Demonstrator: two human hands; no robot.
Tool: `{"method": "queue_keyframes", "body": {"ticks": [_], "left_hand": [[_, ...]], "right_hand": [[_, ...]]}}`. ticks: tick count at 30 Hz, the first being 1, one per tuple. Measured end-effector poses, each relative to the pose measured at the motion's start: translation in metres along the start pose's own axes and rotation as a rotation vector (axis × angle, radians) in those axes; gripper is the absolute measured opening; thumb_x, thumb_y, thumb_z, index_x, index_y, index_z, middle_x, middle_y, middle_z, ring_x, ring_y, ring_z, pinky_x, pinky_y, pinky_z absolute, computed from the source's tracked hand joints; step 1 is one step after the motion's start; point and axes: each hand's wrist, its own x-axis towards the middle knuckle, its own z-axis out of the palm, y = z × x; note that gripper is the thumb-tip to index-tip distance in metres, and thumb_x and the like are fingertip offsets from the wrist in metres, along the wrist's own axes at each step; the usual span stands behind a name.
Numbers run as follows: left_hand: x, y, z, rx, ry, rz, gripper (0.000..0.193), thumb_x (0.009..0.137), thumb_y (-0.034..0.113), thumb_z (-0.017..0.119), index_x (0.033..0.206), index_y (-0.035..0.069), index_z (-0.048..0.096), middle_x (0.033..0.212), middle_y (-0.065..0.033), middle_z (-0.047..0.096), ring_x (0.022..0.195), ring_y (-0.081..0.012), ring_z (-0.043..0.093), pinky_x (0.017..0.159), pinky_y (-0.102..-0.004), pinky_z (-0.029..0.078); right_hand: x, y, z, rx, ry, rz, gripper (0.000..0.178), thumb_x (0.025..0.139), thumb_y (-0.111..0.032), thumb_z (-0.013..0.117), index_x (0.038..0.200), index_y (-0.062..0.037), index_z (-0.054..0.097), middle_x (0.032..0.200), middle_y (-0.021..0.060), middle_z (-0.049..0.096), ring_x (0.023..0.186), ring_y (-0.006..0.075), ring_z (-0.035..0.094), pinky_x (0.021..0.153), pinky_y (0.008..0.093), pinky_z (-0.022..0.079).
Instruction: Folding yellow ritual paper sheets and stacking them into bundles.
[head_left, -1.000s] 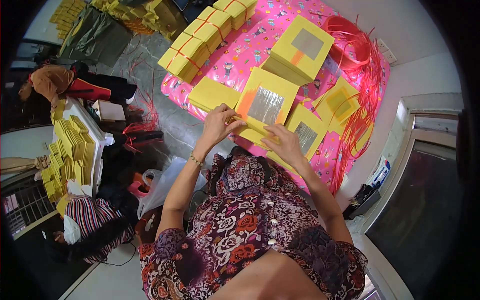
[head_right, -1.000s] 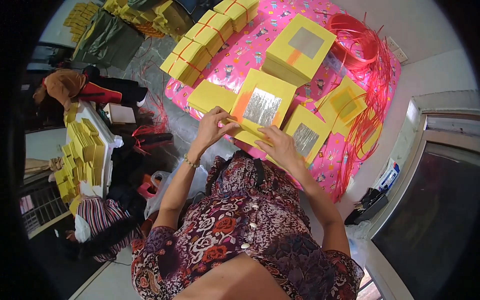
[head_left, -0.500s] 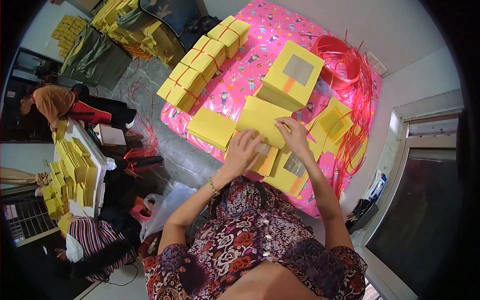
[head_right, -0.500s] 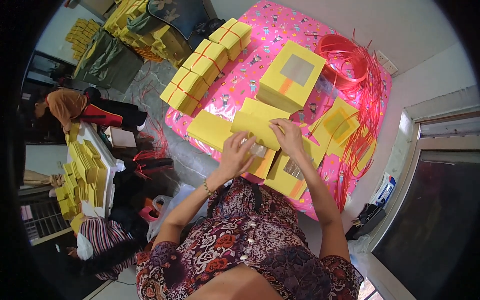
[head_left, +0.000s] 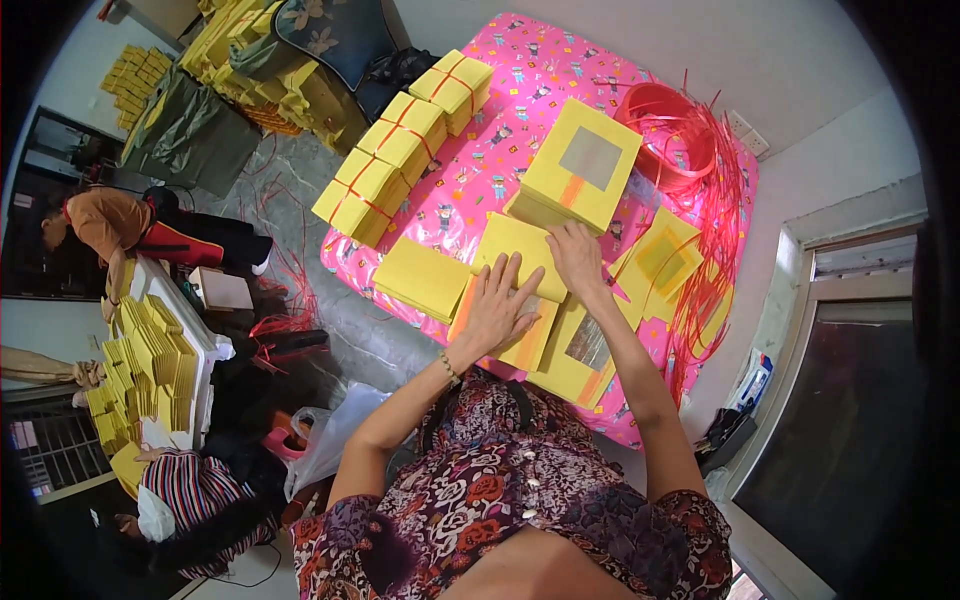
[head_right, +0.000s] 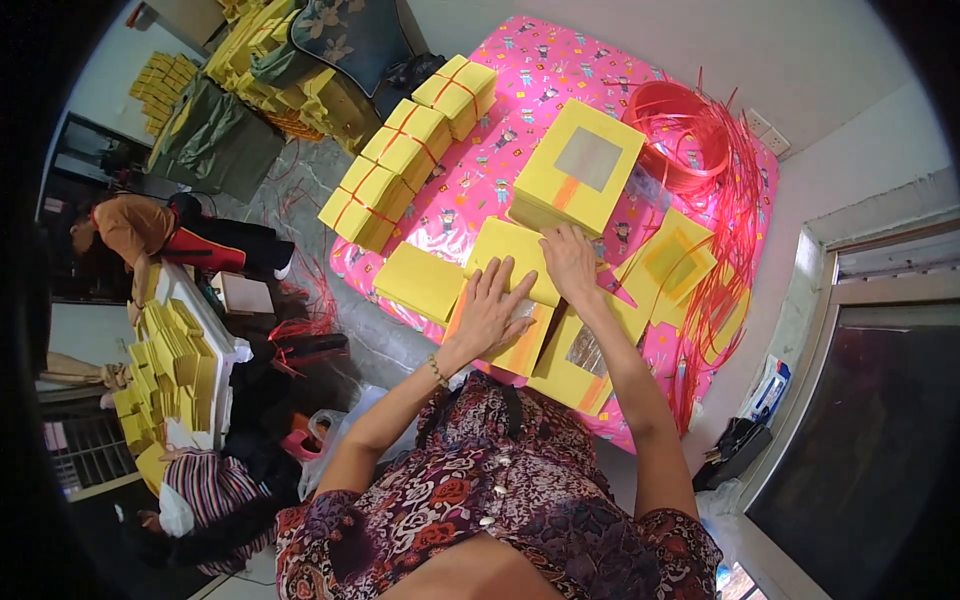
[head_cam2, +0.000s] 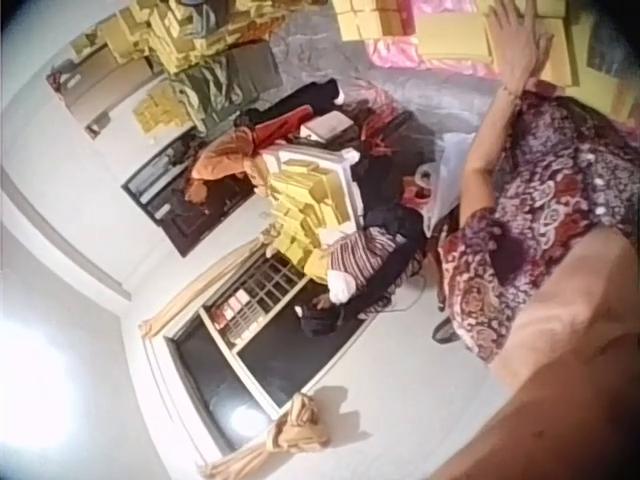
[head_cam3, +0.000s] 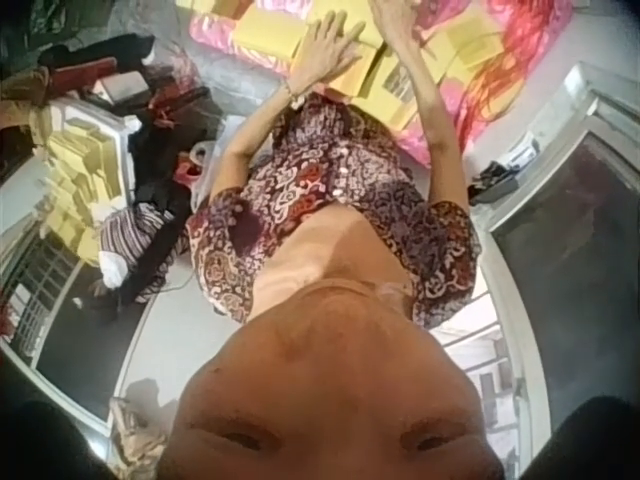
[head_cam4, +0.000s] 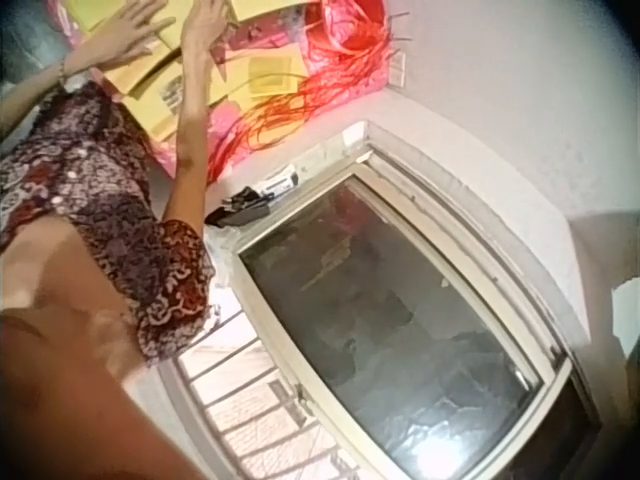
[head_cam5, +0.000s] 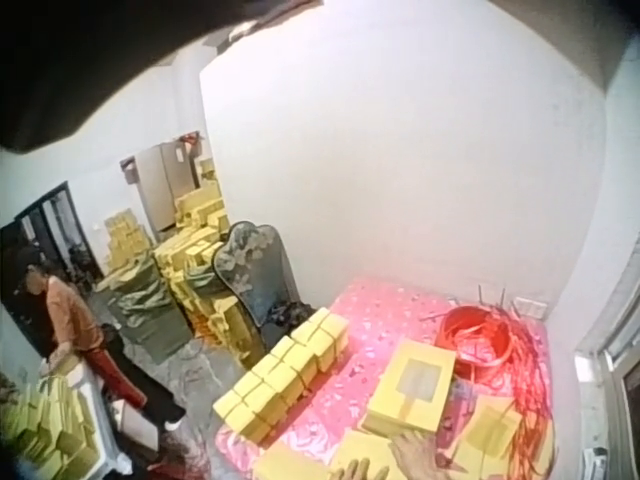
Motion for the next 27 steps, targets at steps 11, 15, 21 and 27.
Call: {"method": "queue_keyframes", "body": {"ticks": [11, 15, 21, 27], "left_hand": [[0.002, -0.003, 0.004, -0.03, 0.009, 0.002, 0.078, 0.088, 0.045, 0.063, 0.155, 0.023, 0.029, 0.156, -0.0224, 0.026, 0.144, -0.0414, 0.023, 0.116, -0.0562, 0.019], [0.004, -0.003, 0.004, -0.012, 0.008, 0.013, 0.071, 0.092, 0.048, 0.058, 0.153, 0.022, 0.033, 0.154, -0.0233, 0.028, 0.143, -0.0419, 0.023, 0.115, -0.0554, 0.02], [0.005, -0.003, 0.002, -0.044, -0.011, 0.012, 0.068, 0.093, 0.047, 0.057, 0.152, 0.021, 0.036, 0.155, -0.0238, 0.027, 0.144, -0.0426, 0.021, 0.116, -0.0559, 0.018], [0.004, -0.003, 0.001, -0.065, -0.014, 0.018, 0.065, 0.094, 0.047, 0.056, 0.15, 0.018, 0.038, 0.154, -0.0245, 0.027, 0.144, -0.0428, 0.021, 0.116, -0.0563, 0.016]], "right_hand": [[0.016, -0.012, 0.012, 0.2, -0.151, 0.071, 0.028, 0.095, -0.016, 0.055, 0.118, -0.0019, 0.062, 0.107, 0.0189, 0.062, 0.1, 0.0398, 0.06, 0.087, 0.0472, 0.048], [0.018, -0.013, 0.014, 0.176, -0.16, 0.093, 0.028, 0.094, -0.015, 0.056, 0.119, -0.0038, 0.062, 0.107, 0.0183, 0.062, 0.103, 0.038, 0.06, 0.087, 0.0475, 0.049], [0.019, -0.015, 0.018, 0.182, -0.166, 0.068, 0.027, 0.094, -0.014, 0.055, 0.117, -0.0018, 0.062, 0.109, 0.0195, 0.062, 0.107, 0.0386, 0.059, 0.09, 0.0478, 0.047], [0.017, -0.015, 0.023, 0.16, -0.134, 0.068, 0.026, 0.093, -0.013, 0.056, 0.117, -0.0026, 0.062, 0.108, 0.0185, 0.062, 0.106, 0.0382, 0.059, 0.089, 0.0479, 0.048]]}}
